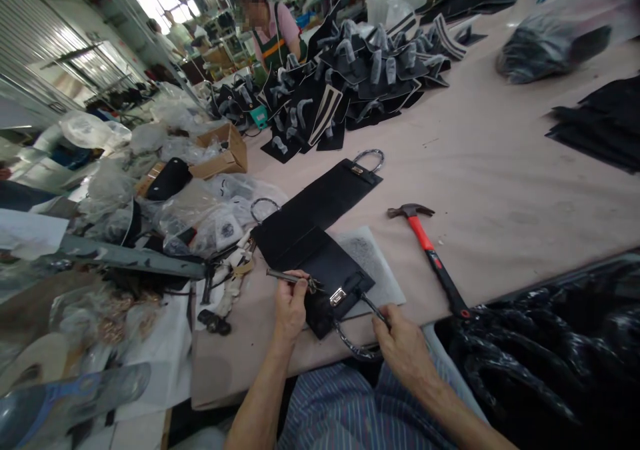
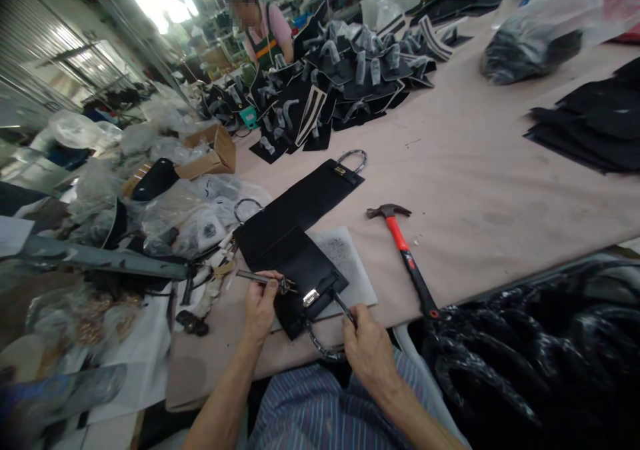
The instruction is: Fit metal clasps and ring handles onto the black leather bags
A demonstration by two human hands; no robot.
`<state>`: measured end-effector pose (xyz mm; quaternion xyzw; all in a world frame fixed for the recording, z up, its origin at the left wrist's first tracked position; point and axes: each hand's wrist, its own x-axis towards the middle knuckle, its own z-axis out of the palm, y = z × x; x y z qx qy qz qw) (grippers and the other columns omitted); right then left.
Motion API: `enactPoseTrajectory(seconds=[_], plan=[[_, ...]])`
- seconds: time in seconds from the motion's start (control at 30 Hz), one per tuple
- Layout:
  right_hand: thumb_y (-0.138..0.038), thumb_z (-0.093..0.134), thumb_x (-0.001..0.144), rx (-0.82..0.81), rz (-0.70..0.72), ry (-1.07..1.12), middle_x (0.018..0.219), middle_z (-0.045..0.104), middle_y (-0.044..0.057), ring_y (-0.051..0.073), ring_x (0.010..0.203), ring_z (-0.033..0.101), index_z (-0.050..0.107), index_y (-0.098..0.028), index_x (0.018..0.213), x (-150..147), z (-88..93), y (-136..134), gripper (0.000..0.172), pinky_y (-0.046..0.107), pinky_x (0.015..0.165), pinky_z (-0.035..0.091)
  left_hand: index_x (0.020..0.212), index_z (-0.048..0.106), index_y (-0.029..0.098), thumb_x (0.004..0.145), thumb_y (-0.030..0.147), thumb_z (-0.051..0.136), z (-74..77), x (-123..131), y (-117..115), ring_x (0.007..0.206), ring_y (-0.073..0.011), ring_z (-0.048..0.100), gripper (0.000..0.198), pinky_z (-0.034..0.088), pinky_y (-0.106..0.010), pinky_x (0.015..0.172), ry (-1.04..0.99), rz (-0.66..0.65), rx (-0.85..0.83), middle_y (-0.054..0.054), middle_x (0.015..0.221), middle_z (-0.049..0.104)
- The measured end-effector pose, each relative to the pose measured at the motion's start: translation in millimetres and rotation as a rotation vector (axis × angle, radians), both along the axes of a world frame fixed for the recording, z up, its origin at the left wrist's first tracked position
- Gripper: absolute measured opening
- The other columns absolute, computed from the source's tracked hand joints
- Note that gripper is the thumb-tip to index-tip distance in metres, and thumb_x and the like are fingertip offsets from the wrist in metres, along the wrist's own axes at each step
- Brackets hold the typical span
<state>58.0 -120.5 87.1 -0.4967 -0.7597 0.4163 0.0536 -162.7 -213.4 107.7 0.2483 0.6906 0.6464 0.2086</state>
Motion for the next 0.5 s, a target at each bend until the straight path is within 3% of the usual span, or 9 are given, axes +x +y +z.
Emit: enactPoseTrajectory(seconds=[0.13,0.3,0.5], plan=[[-0.057,0.04,0.09,-0.24,-0.235,0.273,0.072,0.065,0.004,0.024,0.068,0.062,0.053,-0.023,0.094,-1.7,-20.0,-36.4,0.037,0.036,0.066,0.045,0.1,0.059,0.019,0.092,0.045,0.064,-7.9,-6.8,-18.4,0.085,-0.0153,0.067,0.028,0.053,-0.03,0.079,0.027,-0.017,-0.021,-0.004,0.1,0.065],[-0.062,0.047,0.093,-0.375,-0.438,0.492,0.067,0.058,-0.001,0.019,0.059,0.056,0.048,-0.023,0.09,-17.6,-31.2,-83.6,0.039,0.033,0.06,0.046,0.102,0.056,0.02,0.092,0.044,0.065,-11.8,-5.7,-33.9,0.09,-0.0188,0.072,0.027,0.056,-0.033,0.083,-0.069,-0.022,0.049,-0.003,0.101,0.063],[-0.06,0.047,0.092,-0.418,-0.524,0.584,0.067,0.058,0.0,0.019,0.058,0.057,0.045,-0.025,0.085,-54.4,-22.8,-100.7,0.036,0.035,0.059,0.048,0.104,0.055,0.02,0.096,0.041,0.06,-8.2,-7.3,-17.2,0.093,-0.0175,0.071,0.023,0.055,-0.033,0.089,0.033,-0.069,0.058,-0.003,0.104,0.063]])
